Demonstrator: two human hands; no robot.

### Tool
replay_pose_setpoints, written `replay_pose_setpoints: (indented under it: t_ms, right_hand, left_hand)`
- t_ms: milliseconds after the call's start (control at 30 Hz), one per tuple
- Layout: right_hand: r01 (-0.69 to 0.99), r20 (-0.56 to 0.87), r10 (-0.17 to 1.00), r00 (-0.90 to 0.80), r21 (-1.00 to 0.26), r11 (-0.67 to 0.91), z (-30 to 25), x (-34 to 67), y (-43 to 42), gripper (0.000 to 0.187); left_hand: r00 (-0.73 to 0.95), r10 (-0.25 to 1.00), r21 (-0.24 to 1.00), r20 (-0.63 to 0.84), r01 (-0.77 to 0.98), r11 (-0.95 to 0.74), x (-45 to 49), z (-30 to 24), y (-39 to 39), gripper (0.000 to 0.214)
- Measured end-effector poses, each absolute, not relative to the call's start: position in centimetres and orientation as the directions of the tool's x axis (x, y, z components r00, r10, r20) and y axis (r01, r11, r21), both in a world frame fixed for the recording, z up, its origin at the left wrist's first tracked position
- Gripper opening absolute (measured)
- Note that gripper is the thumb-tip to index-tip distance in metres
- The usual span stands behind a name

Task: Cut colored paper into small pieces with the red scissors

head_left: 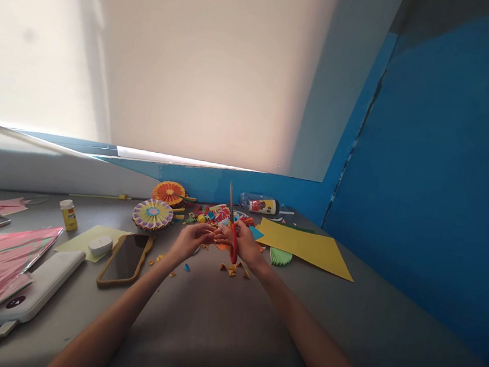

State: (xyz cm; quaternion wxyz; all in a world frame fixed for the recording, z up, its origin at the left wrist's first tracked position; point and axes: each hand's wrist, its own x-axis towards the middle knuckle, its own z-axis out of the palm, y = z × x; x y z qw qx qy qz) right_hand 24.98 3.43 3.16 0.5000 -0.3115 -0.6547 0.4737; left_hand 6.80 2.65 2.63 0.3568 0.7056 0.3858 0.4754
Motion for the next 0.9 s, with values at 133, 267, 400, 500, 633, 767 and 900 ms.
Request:
replay_pose_setpoints:
  t_ms: [133, 267, 400, 500, 633, 767, 900]
  right_hand:
    - [-0.100, 0.377, 0.886, -0.269, -0.926, 0.364, 3.6, 24.4, 2.6, 0.039]
    - [-0.079, 0.386, 0.881, -0.274, -0.922, 0.380, 4.0, 24.3, 2.1, 0.037]
    - [-0.088, 0.432, 0.868, -0.246, -0.902, 0.423, 4.1, 24.3, 2.3, 0.034]
    - [-0.086, 0.462, 0.852, -0.245, -0.886, 0.456, 3.9, 24.4, 2.7, 0.036]
    - [-0.056, 0.460, 0.854, -0.242, -0.886, 0.461, 3.6, 24.5, 2.8, 0.036]
    - [-0.029, 0.469, 0.857, -0.213, -0.880, 0.474, 3.5, 24.4, 2.9, 0.036]
    - [-0.075, 0.476, 0.849, -0.228, -0.878, 0.472, 3.6, 24.5, 2.8, 0.035]
  left_hand:
    - [0.183, 0.900, 0.887, 0.395, 0.180, -0.425, 7.0, 3.0, 2.3, 0.035]
    - [0.226, 0.909, 0.899, 0.350, 0.191, -0.393, 7.1, 3.4, 1.7, 0.039]
    - [0.255, 0.912, 0.928, 0.321, 0.108, -0.357, 7.4, 4.0, 1.0, 0.042]
    - [0.236, 0.921, 0.938, 0.310, 0.084, -0.337, 7.7, 4.3, 0.6, 0.044]
    - [0.177, 0.940, 0.949, 0.293, 0.068, -0.309, 8.1, 4.3, 0.4, 0.046]
    - [0.189, 0.937, 0.949, 0.295, 0.055, -0.310, 8.3, 4.4, 0.3, 0.045]
    - [0.235, 0.924, 0.949, 0.301, 0.023, -0.315, 8.2, 4.4, 0.3, 0.044]
